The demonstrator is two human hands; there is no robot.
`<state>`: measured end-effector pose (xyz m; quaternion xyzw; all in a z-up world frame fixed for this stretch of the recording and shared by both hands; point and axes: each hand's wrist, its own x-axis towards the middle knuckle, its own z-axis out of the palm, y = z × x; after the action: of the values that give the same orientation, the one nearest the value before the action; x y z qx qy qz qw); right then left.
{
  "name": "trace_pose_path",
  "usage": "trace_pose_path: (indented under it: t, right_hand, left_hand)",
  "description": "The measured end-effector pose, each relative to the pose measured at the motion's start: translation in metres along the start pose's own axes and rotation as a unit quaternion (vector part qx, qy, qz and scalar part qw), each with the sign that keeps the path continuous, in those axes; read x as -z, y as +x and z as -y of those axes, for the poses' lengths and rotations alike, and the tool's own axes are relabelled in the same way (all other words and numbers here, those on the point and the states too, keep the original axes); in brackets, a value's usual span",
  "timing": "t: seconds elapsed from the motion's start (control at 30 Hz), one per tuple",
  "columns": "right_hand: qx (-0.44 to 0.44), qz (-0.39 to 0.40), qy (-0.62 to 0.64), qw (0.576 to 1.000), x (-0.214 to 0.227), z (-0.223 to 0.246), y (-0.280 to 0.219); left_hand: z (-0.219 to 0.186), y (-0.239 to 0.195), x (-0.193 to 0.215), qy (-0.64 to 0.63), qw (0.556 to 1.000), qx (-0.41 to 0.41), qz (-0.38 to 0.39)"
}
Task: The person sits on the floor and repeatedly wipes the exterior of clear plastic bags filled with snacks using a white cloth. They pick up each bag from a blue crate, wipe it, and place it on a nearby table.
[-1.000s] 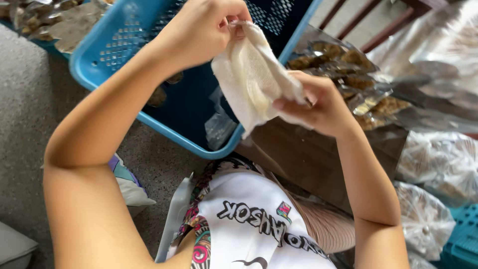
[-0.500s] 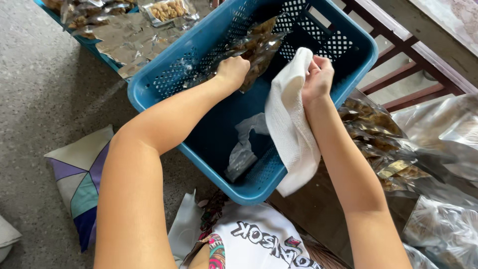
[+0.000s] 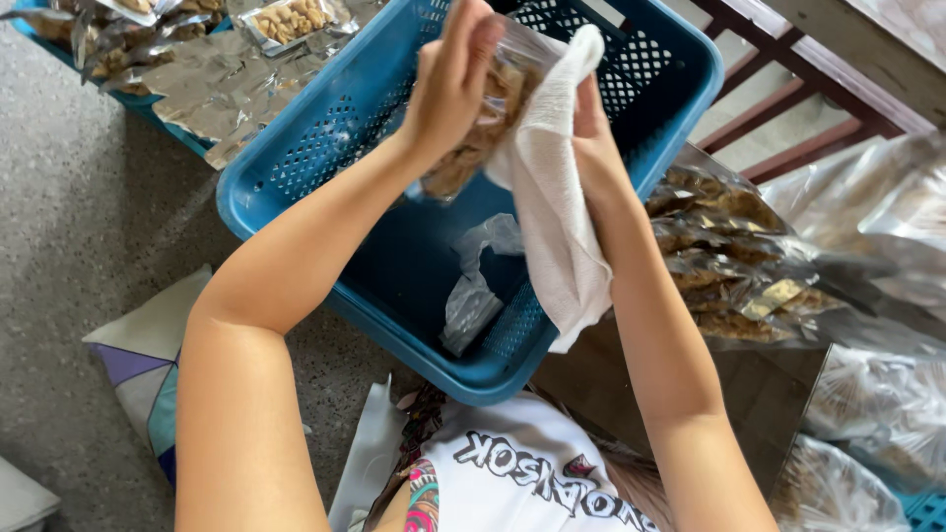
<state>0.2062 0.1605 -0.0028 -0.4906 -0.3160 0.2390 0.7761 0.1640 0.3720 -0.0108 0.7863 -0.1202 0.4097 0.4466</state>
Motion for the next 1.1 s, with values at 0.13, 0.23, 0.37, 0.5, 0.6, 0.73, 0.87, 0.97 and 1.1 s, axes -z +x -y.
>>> trace_pose_path:
  t: [0.13, 0.23, 0.37, 0.5, 0.6, 0.73, 0.87, 0.97, 1.1]
  right_hand:
    - [0.123, -0.074, -0.073, 0.987, -0.012, 0.017, -0.041]
    - [0.12, -0.17, -0.036, 0.977, -0.02, 0.036, -0.112]
    - [0.215, -0.187, -0.116, 0.952, -0.015, 0.073, -0.217]
    - [0.119, -0.343, -0.211, 0.908, -0.014, 0.085, -0.289]
    - [0.131, -0.311, -0.3, 0.892, -0.015, 0.092, -0.328]
    - [0.201, -0.322, -0.236, 0.894, -0.014, 0.102, -0.377]
    - [0.235, -0.403, -0.071, 0.882, 0.012, 0.101, -0.413]
    - [0.208, -0.474, 0.025, 0.855, 0.034, 0.082, -0.436]
    - [0.182, -0.506, 0.116, 0.835, 0.058, 0.053, -0.451]
  left_hand:
    - [-0.071, -0.003, 0.019, -0.09, 0.995, -0.038, -0.033]
    - [-0.157, -0.011, 0.01, -0.032, 0.996, 0.066, 0.043]
    - [-0.289, -0.064, 0.018, -0.085, 0.988, -0.056, 0.112]
    - [-0.352, -0.075, -0.002, -0.108, 0.985, -0.056, 0.122]
    - [-0.377, -0.073, -0.019, -0.103, 0.983, -0.064, 0.141]
    - [-0.407, -0.082, -0.038, -0.139, 0.97, -0.132, 0.148]
    - [-0.406, -0.097, -0.067, -0.177, 0.952, -0.154, 0.196]
    - [-0.382, -0.112, -0.107, -0.24, 0.936, 0.016, 0.257]
    - [-0.336, -0.136, -0.168, -0.446, 0.823, 0.262, 0.236]
